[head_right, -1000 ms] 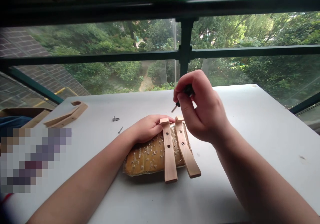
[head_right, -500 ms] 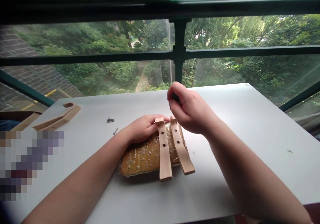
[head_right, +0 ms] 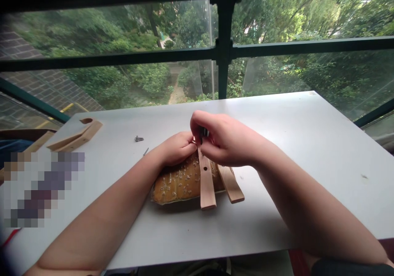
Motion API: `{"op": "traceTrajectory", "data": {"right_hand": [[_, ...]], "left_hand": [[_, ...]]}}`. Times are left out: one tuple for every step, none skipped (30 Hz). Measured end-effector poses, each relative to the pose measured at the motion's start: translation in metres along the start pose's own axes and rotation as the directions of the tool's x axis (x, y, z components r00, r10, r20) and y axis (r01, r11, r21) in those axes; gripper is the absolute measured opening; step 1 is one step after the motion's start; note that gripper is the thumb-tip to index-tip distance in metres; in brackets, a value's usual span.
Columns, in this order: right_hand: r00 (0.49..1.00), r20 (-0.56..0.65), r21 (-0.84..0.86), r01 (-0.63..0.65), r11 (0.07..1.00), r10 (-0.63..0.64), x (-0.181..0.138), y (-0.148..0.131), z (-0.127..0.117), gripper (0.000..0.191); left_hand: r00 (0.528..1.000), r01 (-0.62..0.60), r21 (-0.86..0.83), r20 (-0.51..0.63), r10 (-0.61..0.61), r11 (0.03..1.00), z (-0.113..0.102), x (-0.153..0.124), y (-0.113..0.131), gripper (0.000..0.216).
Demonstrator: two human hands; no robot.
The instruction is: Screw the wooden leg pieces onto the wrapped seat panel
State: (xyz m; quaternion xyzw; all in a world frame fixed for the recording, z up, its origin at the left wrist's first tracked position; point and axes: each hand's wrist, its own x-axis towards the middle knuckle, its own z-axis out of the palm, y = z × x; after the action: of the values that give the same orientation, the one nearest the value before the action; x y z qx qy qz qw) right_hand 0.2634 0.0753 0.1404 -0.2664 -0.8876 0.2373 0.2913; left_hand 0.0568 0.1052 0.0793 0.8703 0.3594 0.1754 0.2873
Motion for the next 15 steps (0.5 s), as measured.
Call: {"op": "traceTrajectory", "data": {"right_hand": [[1.0, 0.002, -0.009, 0.0, 1.0, 0.0, -0.0001, 0.0002, 0.0001, 0.026], [1.0, 0.005, -0.014, 0.002, 1.0, -0.002, -0.0002, 0.0002, 0.0, 0.027], [1.0, 0.009, -0.014, 0.004, 1.0, -0.004, -0.0002, 0.0, -0.0003, 0.029], [1.0, 0.015, -0.012, 0.004, 1.0, -0.004, -0.0004, -0.0005, -0.0008, 0.03], [1.0, 0.023, -0.011, 0.002, 1.0, -0.002, -0.0005, -0.0011, -0.0013, 0.031], [0.999, 0.032, -0.014, -0.002, 1.0, 0.002, -0.0006, -0.0018, -0.002, 0.033], [0.999, 0.04, -0.018, -0.005, 1.0, 0.006, -0.0008, -0.0027, -0.0027, 0.034], [0.999, 0.048, -0.02, -0.006, 1.0, 0.007, -0.001, -0.0035, -0.0035, 0.035], [0.998, 0.054, -0.019, -0.004, 1.0, 0.005, -0.0011, -0.0044, -0.0042, 0.035], [0.998, 0.061, -0.015, 0.0, 1.0, 0.001, -0.0013, -0.0051, -0.0049, 0.035], [0.998, 0.067, -0.009, 0.004, 1.0, -0.004, -0.0014, -0.0058, -0.0056, 0.036], [0.997, 0.076, -0.002, 0.008, 1.0, -0.008, -0.0014, -0.0064, -0.0063, 0.036], [0.996, 0.091, 0.006, 0.012, 1.0, -0.012, -0.0015, -0.007, -0.0069, 0.035], [0.994, 0.107, 0.013, 0.014, 1.0, -0.016, -0.0016, -0.0075, -0.0076, 0.034], [0.992, 0.123, 0.019, 0.016, 1.0, -0.018, -0.0016, -0.008, -0.0083, 0.033]], "left_hand": [[1.0, 0.001, 0.006, 0.002, -0.001, 1.0, 0.0, 0.0, -0.0002, 0.026], [1.0, 0.003, 0.013, 0.003, -0.003, 1.0, 0.0, 0.0001, -0.0006, 0.027], [1.0, 0.005, 0.019, 0.002, -0.005, 1.0, 0.0002, 0.0001, -0.001, 0.027], [1.0, 0.007, 0.022, 0.001, -0.007, 1.0, 0.0004, 0.0001, -0.0014, 0.028], [1.0, 0.006, 0.023, -0.002, -0.006, 1.0, 0.0007, 0.0002, -0.0018, 0.028], [1.0, 0.002, 0.021, -0.004, -0.002, 1.0, 0.001, 0.0002, -0.0021, 0.029], [1.0, -0.003, 0.018, -0.006, 0.003, 1.0, 0.0014, 0.0002, -0.0023, 0.029], [1.0, -0.009, 0.015, -0.008, 0.009, 1.0, 0.0017, 0.0002, -0.0024, 0.029], [1.0, -0.013, 0.012, -0.009, 0.013, 1.0, 0.002, 0.0002, -0.0023, 0.029], [1.0, -0.014, 0.01, -0.01, 0.014, 1.0, 0.0022, 0.0001, -0.0022, 0.029], [1.0, -0.012, 0.01, -0.009, 0.012, 1.0, 0.0024, 0.0, -0.0019, 0.029], [1.0, -0.007, 0.011, -0.009, 0.007, 1.0, 0.0024, -0.0002, -0.0016, 0.029], [1.0, -0.002, 0.013, -0.009, 0.003, 1.0, 0.0024, -0.0004, -0.0013, 0.029], [1.0, 0.001, 0.014, -0.01, -0.001, 1.0, 0.0023, -0.0006, -0.001, 0.029], [1.0, 0.002, 0.014, -0.011, -0.002, 1.0, 0.0022, -0.0009, -0.0007, 0.029]]}}
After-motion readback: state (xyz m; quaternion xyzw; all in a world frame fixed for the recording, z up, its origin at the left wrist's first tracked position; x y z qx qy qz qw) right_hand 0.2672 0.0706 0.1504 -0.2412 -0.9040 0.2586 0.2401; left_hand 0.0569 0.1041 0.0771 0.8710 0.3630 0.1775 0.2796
